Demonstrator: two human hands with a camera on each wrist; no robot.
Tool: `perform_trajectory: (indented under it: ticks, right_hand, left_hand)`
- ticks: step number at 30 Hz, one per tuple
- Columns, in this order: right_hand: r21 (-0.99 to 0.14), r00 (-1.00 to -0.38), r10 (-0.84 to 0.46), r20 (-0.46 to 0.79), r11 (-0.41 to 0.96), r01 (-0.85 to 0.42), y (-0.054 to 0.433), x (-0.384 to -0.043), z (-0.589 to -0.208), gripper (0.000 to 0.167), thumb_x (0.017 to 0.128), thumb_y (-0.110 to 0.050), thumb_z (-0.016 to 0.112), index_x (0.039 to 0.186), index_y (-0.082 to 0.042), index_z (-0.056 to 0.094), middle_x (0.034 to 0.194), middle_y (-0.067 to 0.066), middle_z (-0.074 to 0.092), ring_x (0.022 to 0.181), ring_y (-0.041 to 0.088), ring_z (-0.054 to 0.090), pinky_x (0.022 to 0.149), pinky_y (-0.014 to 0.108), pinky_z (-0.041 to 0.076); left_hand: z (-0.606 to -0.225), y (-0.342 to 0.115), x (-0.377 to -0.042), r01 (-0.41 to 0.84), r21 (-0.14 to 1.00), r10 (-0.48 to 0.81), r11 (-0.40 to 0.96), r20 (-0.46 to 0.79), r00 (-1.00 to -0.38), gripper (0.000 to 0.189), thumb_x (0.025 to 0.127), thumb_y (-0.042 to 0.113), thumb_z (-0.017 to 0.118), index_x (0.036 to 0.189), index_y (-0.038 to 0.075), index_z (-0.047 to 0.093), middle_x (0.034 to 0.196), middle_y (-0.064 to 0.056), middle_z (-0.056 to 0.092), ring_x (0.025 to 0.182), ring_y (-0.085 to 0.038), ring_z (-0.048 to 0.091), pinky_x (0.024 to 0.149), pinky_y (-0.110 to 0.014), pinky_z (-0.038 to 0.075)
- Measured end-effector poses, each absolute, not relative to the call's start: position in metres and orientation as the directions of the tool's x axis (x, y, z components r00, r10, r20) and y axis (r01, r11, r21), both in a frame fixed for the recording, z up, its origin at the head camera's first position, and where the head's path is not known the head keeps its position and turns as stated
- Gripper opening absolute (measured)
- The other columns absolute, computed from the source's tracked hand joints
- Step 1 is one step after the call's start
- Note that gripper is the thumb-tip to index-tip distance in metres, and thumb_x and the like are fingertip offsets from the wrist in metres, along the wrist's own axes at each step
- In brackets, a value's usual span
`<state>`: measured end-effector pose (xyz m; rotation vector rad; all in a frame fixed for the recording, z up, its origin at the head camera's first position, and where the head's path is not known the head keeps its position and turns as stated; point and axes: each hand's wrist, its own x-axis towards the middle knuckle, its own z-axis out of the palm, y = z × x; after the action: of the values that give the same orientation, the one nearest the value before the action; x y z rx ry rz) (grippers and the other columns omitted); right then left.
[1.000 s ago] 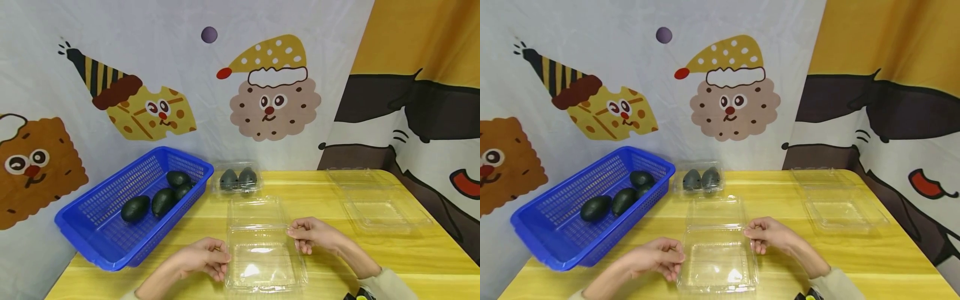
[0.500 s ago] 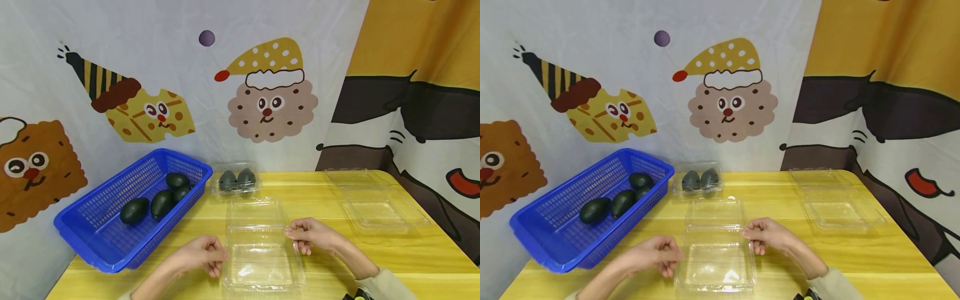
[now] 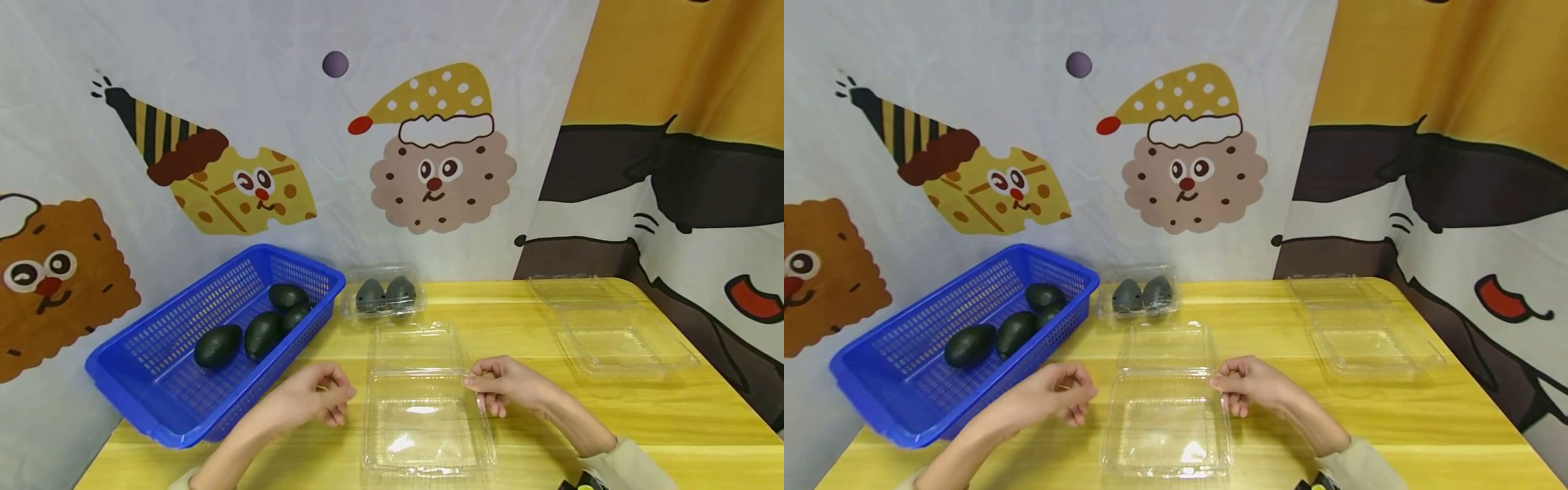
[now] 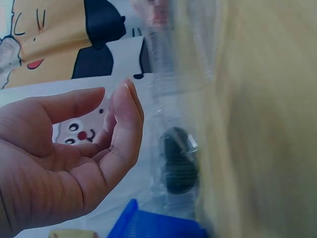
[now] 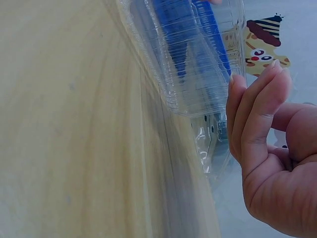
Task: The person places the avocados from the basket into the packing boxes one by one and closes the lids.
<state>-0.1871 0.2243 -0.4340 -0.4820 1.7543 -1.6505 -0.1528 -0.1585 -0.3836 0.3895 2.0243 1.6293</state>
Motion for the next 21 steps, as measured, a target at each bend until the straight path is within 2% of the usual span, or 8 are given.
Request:
perform_trajectory:
  ticks: [6,12,21]
  right_hand:
    - [-0.977,-0.709,-0.672,-0.212,0.129,0.169,0.223,-0.186,-0.433,0.028,0.104,-0.017,0.058,0.101,0.011,0.055,0.073,0.004,0.067,0.053,0.002,0.057,0.049,0.017,0.048]
    - [-0.980,-0.706,-0.680,-0.200,0.126,0.157,0.223,-0.186,-0.433,0.029,0.104,-0.018,0.058,0.100,0.011,0.055,0.073,0.003,0.068,0.053,0.002,0.058,0.048,0.016,0.048]
    - [-0.978,-0.706,-0.677,-0.206,0.128,0.162,0.224,-0.185,-0.432,0.030,0.104,-0.018,0.058,0.102,0.012,0.055,0.073,0.003,0.068,0.053,0.002,0.058,0.048,0.017,0.048]
  left_hand:
    - [-0.365,-0.166,-0.156,0.005,0.955,0.490,0.295,-0.147,-0.859,0.019,0.100,0.014,0.063,0.102,-0.003,0.058,0.083,-0.011,0.061,0.074,-0.027,0.065,0.066,-0.037,0.059]
    - [-0.344,-0.172,-0.158,0.117,0.913,0.400,0.391,-0.054,-0.915,0.021,0.100,0.019,0.065,0.105,0.000,0.058,0.088,-0.010,0.062,0.074,-0.025,0.064,0.064,-0.034,0.056]
    - [-0.322,-0.183,-0.162,0.131,0.886,0.295,0.445,-0.007,-0.956,0.024,0.099,0.020,0.067,0.112,0.002,0.057,0.097,-0.011,0.062,0.080,-0.025,0.064,0.067,-0.033,0.056]
